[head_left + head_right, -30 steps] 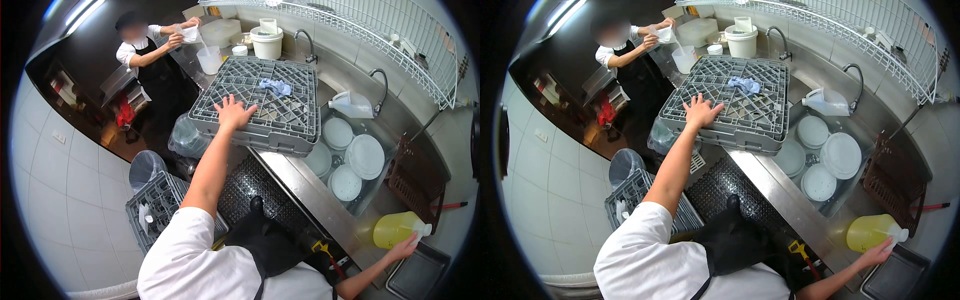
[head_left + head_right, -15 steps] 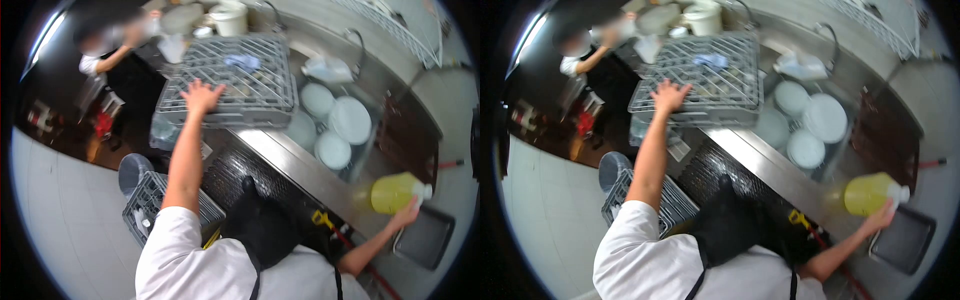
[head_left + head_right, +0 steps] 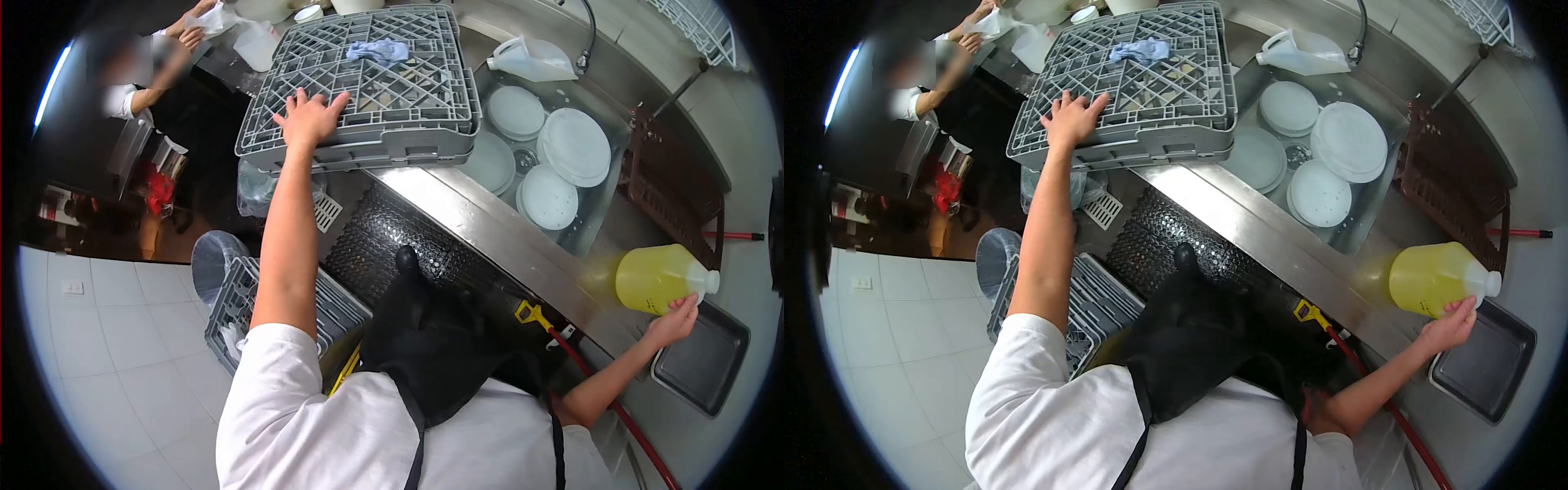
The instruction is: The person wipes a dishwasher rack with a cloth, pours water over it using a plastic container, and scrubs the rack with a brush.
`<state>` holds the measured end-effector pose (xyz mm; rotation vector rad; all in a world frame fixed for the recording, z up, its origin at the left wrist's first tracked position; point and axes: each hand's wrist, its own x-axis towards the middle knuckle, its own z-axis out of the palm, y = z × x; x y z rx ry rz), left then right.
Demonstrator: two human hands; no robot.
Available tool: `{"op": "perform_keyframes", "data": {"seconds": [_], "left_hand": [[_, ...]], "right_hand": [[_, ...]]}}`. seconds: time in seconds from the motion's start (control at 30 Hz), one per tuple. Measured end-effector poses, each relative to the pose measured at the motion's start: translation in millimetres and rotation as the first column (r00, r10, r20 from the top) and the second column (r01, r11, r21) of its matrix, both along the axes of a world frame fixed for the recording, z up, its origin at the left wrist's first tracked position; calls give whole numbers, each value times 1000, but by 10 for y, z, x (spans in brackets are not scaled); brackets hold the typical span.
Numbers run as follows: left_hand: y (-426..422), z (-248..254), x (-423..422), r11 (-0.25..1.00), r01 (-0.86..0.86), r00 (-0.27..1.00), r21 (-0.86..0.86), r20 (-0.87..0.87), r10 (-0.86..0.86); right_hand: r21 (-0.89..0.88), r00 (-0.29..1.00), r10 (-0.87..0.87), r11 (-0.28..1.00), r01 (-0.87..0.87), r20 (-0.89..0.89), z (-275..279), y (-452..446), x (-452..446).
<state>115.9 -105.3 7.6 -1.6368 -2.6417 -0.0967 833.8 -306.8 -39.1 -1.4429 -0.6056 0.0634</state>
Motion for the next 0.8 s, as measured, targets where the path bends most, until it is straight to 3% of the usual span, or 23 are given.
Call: {"op": "perform_keyframes", "data": {"seconds": [0.13,0.27,0.37,0.8], "left_hand": [[-2,24,5,1000,1,1000,-15,15,-1],[-12,36,13,1000,6,1000,-17,20,-6],[-18,57,39,1000,-5,1000,-26,21,6],[-2,49,36,999,-22,999,-26,32,23]], "right_hand": [[-87,999,13,996,-10,34,-114,-24,183],[-154,947,-123,972,175,298,121,92,-273],[-263,893,-192,912,316,407,-2,90,-102],[-274,858,-218,886,374,465,-187,95,126]]}}
